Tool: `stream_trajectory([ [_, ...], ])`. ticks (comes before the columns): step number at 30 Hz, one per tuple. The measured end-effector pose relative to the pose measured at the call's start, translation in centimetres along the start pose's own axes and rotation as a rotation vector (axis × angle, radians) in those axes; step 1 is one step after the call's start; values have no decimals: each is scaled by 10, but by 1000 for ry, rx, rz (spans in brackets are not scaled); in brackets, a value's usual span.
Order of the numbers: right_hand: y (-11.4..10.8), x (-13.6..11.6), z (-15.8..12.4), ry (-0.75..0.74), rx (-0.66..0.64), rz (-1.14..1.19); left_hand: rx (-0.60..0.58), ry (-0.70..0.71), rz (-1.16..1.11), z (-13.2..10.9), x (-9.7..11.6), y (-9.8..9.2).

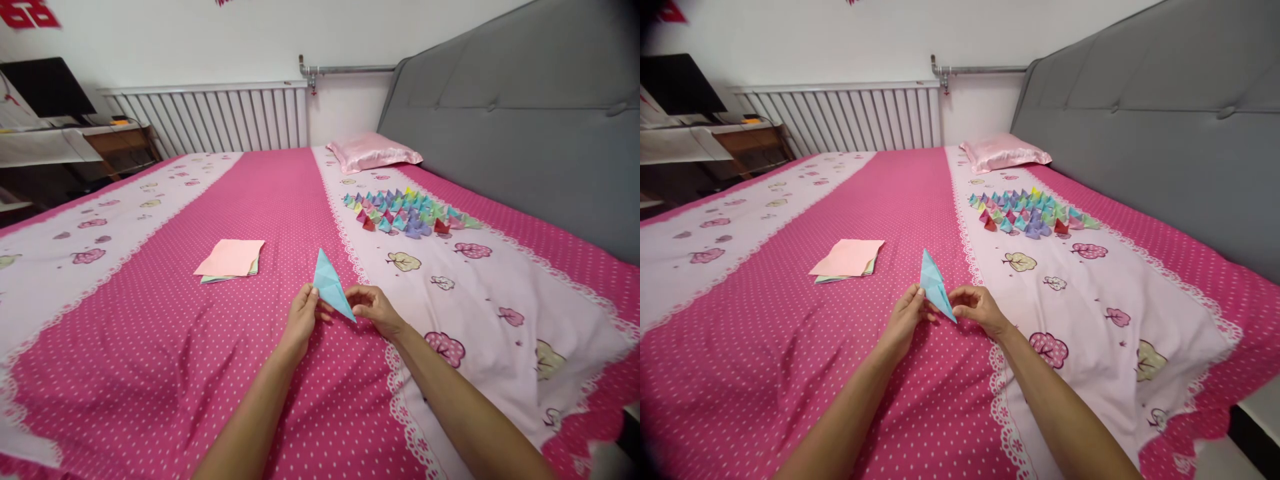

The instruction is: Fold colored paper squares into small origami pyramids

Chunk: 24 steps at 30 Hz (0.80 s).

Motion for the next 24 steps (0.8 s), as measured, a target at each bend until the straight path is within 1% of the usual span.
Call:
stream_trajectory([
  [10,-2,2,0,0,24,-35,-4,-7,-20,0,0,0],
  [17,0,1,0,2,16,2,1,6,10,0,0,1],
  [24,-1,1,-1,1,-2,-15,-10,-1,23,0,0,1],
])
Point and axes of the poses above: each hand's wrist, its own z-axis towards the middle knuckle, its own y-axis out of the palm, x = y × z, the point moved 5 cm from there along z, towards the middle knuckle, and after that the axes turned 15 degrees about -y, right-handed, at the moved point
